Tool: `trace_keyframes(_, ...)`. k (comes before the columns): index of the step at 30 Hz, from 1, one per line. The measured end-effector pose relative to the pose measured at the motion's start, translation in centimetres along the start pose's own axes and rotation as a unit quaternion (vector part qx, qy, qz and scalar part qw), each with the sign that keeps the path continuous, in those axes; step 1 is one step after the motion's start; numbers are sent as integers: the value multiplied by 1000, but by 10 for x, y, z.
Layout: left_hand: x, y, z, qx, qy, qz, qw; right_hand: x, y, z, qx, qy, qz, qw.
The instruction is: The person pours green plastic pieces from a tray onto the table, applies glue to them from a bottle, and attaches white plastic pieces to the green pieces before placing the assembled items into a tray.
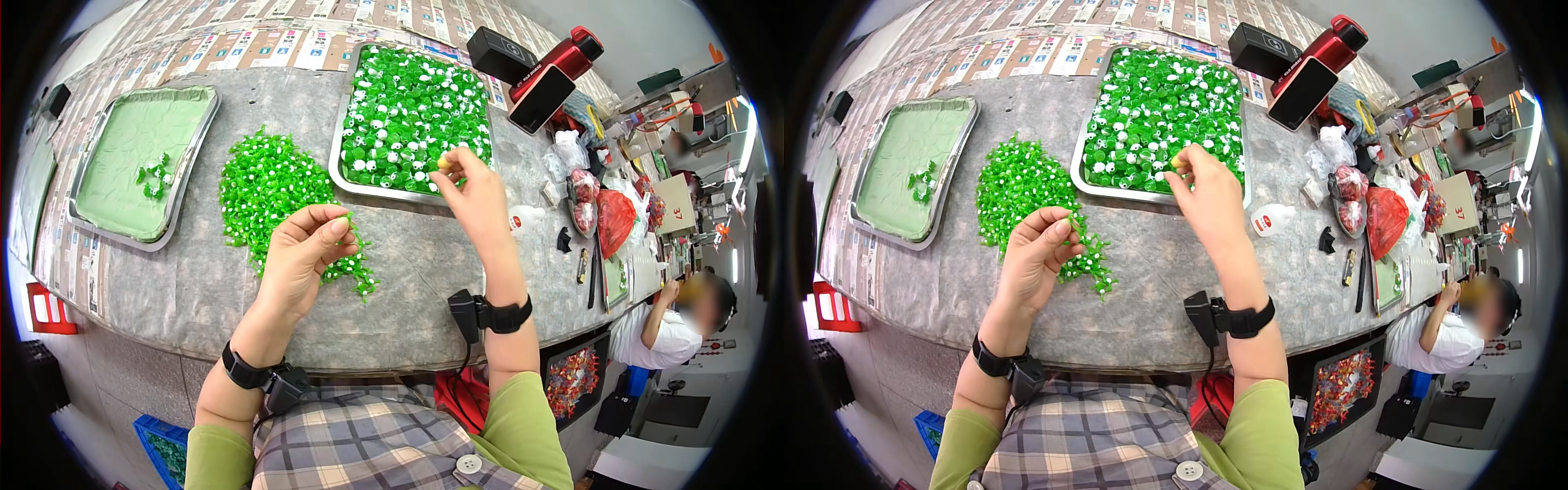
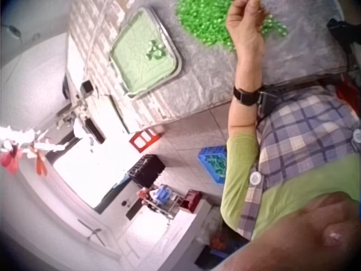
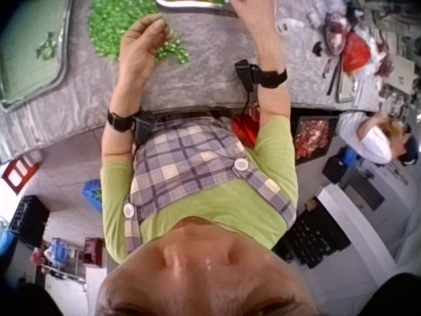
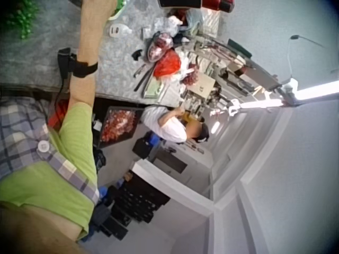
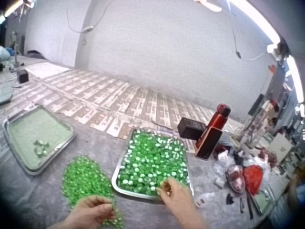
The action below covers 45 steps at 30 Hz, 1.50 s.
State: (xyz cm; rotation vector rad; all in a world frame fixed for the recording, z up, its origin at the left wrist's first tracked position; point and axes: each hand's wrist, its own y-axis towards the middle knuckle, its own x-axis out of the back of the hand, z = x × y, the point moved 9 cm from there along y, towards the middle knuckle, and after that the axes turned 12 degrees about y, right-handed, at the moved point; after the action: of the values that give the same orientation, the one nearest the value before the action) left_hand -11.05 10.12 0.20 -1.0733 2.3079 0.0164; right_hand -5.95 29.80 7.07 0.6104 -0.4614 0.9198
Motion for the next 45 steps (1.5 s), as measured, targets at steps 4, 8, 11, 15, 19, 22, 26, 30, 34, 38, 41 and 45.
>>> trace_keyframes(4, -2, 2, 0, 1, -6, 6, 1000, -28, 7, -10, 1, -145, 29, 989)
trace_keyframes(8, -1, 0, -1, 7, -5, 6, 1000, -32, 6, -5, 23, -170, 9, 985)
trace_keyframes(11, 0, -1, 1, 12, -5, 12, 1000, -19, 3, -5, -22, -54, -11, 998)
trace_keyframes(15, -7, -2, 7, 36, 13, 33, 999, 0, -8, 6, -33, 69, -49, 996)
trace_keyframes(19, -13, -3, 10, 43, 31, 37, 998, 1, -10, 2, -8, -12, -27, 1000)
trace_keyframes(22, -3, 0, 6, 26, 8, 9, 1000, 7, -29, 17, -53, 60, 37, 996)
trace_keyframes(26, -3, 0, 1, 14, 0, 12, 1000, -29, -94, 32, -55, 15, 336, 940)
trace_keyframes(30, -5, 1, 3, 15, 13, 18, 1000, -48, -114, 15, -67, -19, 354, 933)
trace_keyframes(34, -3, 3, 6, 14, 20, 15, 1000, -48, -103, 17, -48, 20, 339, 939)
trace_keyframes(38, -6, 1, 9, 27, 23, 33, 999, -34, -75, 34, -63, 187, 242, 950)
trace_keyframes(41, -9, -2, 11, 34, 26, 53, 998, -42, -61, 36, -68, 319, 195, 925)
trace_keyframes(45, -15, -3, 13, 56, 13, 81, 995, -59, -54, 34, -62, 399, 177, 897)
